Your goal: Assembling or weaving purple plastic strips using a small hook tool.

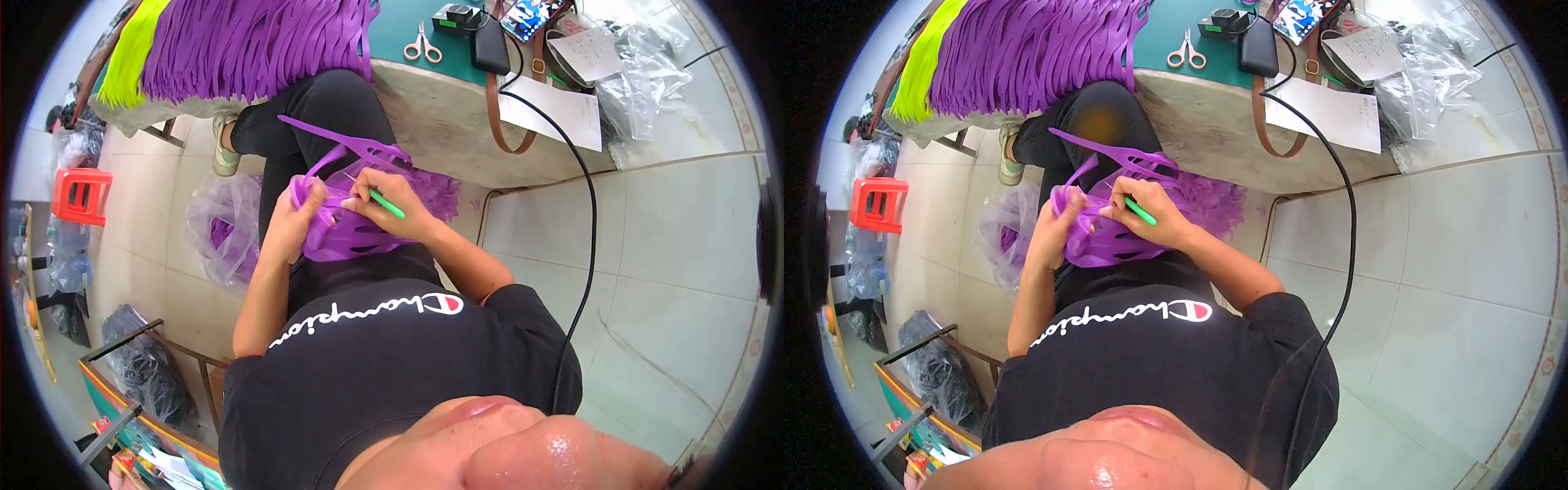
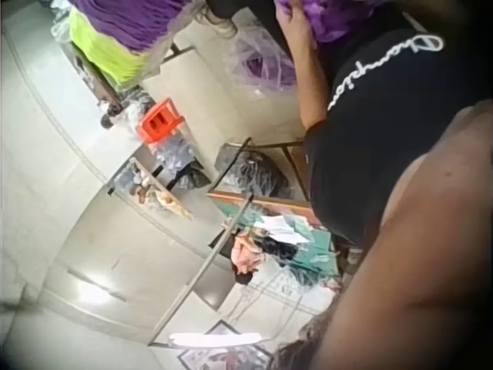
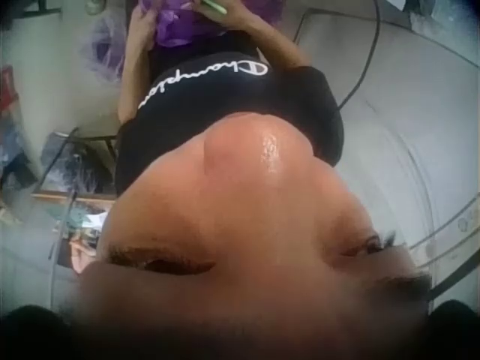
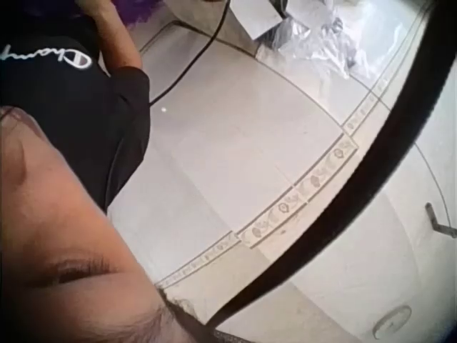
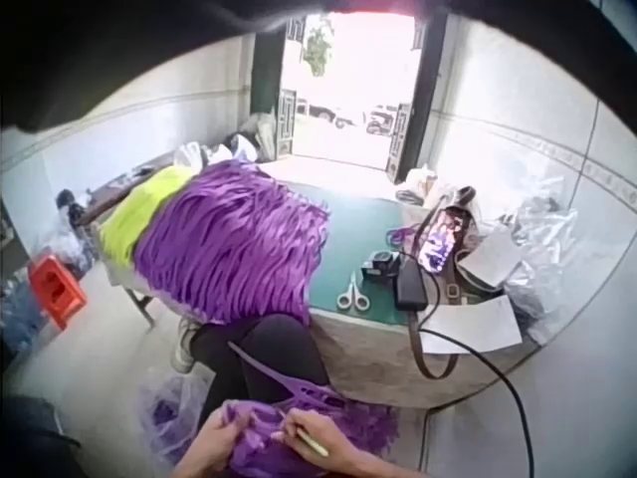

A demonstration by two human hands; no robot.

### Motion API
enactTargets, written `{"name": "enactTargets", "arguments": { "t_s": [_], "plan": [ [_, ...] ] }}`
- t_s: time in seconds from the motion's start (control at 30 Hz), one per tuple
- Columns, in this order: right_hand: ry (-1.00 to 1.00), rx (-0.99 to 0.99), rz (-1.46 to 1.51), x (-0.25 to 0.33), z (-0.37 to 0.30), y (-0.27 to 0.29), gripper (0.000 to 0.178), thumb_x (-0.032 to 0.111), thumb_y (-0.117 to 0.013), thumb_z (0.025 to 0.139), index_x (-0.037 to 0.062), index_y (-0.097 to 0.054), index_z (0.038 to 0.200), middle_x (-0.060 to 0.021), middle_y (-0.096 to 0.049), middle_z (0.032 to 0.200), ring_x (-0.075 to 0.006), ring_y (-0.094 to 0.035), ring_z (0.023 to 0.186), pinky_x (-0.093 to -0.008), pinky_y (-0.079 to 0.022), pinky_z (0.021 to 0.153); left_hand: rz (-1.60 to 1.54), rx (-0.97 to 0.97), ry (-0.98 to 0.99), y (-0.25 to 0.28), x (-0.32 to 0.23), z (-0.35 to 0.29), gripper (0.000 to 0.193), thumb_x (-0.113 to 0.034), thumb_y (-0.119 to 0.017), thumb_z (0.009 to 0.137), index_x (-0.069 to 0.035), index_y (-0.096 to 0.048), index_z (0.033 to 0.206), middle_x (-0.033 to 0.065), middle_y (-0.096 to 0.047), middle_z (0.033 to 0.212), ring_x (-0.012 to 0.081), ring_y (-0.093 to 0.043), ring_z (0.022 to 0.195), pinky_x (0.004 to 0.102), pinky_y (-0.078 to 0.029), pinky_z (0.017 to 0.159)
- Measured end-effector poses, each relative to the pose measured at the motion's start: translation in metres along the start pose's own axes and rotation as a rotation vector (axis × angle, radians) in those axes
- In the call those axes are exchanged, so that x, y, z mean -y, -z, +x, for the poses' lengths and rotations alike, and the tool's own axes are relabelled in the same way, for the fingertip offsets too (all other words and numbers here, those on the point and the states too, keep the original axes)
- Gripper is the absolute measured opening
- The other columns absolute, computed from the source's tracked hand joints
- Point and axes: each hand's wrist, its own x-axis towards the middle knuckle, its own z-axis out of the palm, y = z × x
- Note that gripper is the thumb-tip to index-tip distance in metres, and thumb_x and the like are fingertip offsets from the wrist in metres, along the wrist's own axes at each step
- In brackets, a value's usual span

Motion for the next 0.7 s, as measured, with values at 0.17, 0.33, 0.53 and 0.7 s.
{"name": "enactTargets", "arguments": {
  "t_s": [0.17, 0.33, 0.53, 0.7],
  "plan": [
    [-0.089, -0.027, 0.069, 0.003, 0.000, 0.001, 0.030, 0.010, -0.073, 0.081, 0.0051, -0.044, 0.073, -0.0050, -0.057, 0.072, -0.0115, -0.051, 0.066, -0.0285, -0.042, 0.059, 0.201, 0.103, -0.156, -0.011, -0.003, -0.004, 0.043, -0.007, -0.079, 0.071, -0.005, -0.053, 0.105, 0.0021, -0.058, 0.095, 0.0103, -0.057, 0.087, 0.0256, -0.047, 0.075],
    [0.134, -0.097, -0.195, 0.005, 0.001, 0.001, 0.031, 0.010, -0.074, 0.078, 0.0058, -0.044, 0.072, -0.0077, -0.057, 0.072, -0.0197, -0.053, 0.064, -0.0325, -0.042, 0.061, 0.254, 0.044, -0.154, -0.012, 0.001, -0.003, 0.043, -0.005, -0.078, 0.069, -0.003, -0.053, 0.104, 0.0019, -0.059, 0.096, 0.0088, -0.056, 0.087, 0.0255, -0.047, 0.077],
    [0.018, -0.020, 0.012, -0.001, -0.005, 0.001, 0.031, 0.009, -0.071, 0.081, 0.0064, -0.042, 0.073, -0.0051, -0.057, 0.074, -0.0134, -0.052, 0.068, -0.0285, -0.042, 0.062, 0.481, 0.038, -0.264, -0.014, 0.002, -0.005, 0.043, -0.005, -0.078, 0.071, -0.005, -0.051, 0.105, -0.0002, -0.055, 0.095, 0.0084, -0.053, 0.088, 0.0238, -0.045, 0.078],
    [-0.106, -0.010, 0.242, 0.000, -0.007, 0.001, 0.029, 0.007, -0.068, 0.085, 0.0065, -0.041, 0.075, -0.0022, -0.055, 0.075, -0.0074, -0.048, 0.072, -0.0247, -0.043, 0.063, 0.399, 0.151, -0.246, -0.016, -0.005, -0.006, 0.044, -0.003, -0.077, 0.071, -0.005, -0.050, 0.106, -0.0006, -0.055, 0.096, 0.0075, -0.053, 0.088, 0.0219, -0.045, 0.077]
  ]
}}
